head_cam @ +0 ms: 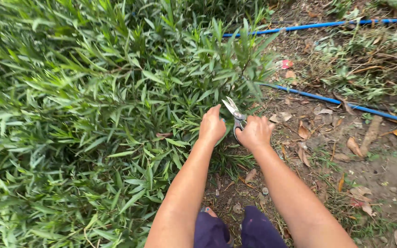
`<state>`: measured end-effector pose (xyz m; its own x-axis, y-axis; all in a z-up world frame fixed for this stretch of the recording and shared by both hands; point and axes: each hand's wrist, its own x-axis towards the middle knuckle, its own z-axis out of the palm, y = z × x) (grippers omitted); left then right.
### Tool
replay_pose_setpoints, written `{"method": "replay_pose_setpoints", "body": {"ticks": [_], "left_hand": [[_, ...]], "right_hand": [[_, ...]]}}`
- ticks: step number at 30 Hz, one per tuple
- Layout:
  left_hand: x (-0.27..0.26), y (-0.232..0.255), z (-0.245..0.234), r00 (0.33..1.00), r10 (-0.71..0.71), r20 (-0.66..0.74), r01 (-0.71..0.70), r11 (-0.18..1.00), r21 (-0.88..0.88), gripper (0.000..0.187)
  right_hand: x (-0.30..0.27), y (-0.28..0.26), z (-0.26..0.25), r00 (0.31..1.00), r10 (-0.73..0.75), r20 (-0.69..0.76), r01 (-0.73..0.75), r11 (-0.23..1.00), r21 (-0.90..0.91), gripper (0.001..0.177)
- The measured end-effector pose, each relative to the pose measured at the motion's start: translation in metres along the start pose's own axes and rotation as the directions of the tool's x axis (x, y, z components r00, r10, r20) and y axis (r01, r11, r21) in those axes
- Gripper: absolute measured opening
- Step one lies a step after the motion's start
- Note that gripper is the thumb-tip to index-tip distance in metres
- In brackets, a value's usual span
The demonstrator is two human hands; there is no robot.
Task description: The person trims a leafy plant using garden shears, cutting through stems one at a time while holding the plant with the other hand.
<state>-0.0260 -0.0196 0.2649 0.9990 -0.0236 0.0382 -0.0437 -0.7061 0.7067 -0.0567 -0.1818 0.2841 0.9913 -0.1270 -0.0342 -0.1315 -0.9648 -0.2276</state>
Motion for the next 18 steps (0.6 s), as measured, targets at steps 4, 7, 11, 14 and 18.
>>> {"method": "replay_pose_setpoints", "body": {"ticks": [4,7,11,14,18], "left_hand": [[0.002,0.034,-0.016,0.998,0.066,0.007,-0.066,0.998,-0.025,0.062],[0.014,0.060,-0.019,0.993,0.114,0.030,-0.113,0.992,-0.050,0.060],[0.043,0.088,-0.014,0.985,0.168,-0.040,-0.172,0.978,-0.118,0.056],[0.056,0.099,0.002,0.988,0.137,-0.075,-0.146,0.980,-0.133,0.055],[0.076,0.106,0.018,0.994,0.019,-0.105,-0.043,0.974,-0.225,0.050]], "right_hand": [[-0.001,0.007,-0.040,0.995,0.095,-0.015,-0.094,0.995,0.022,0.049],[0.004,0.019,-0.063,0.992,0.126,-0.017,-0.125,0.991,0.053,0.049],[0.023,0.042,-0.094,0.994,0.112,0.000,-0.112,0.994,-0.007,0.051],[0.046,0.064,-0.112,0.996,0.072,-0.049,-0.072,0.997,0.010,0.051],[0.075,0.088,-0.127,1.000,-0.015,-0.003,0.014,0.999,-0.033,0.052]]}}
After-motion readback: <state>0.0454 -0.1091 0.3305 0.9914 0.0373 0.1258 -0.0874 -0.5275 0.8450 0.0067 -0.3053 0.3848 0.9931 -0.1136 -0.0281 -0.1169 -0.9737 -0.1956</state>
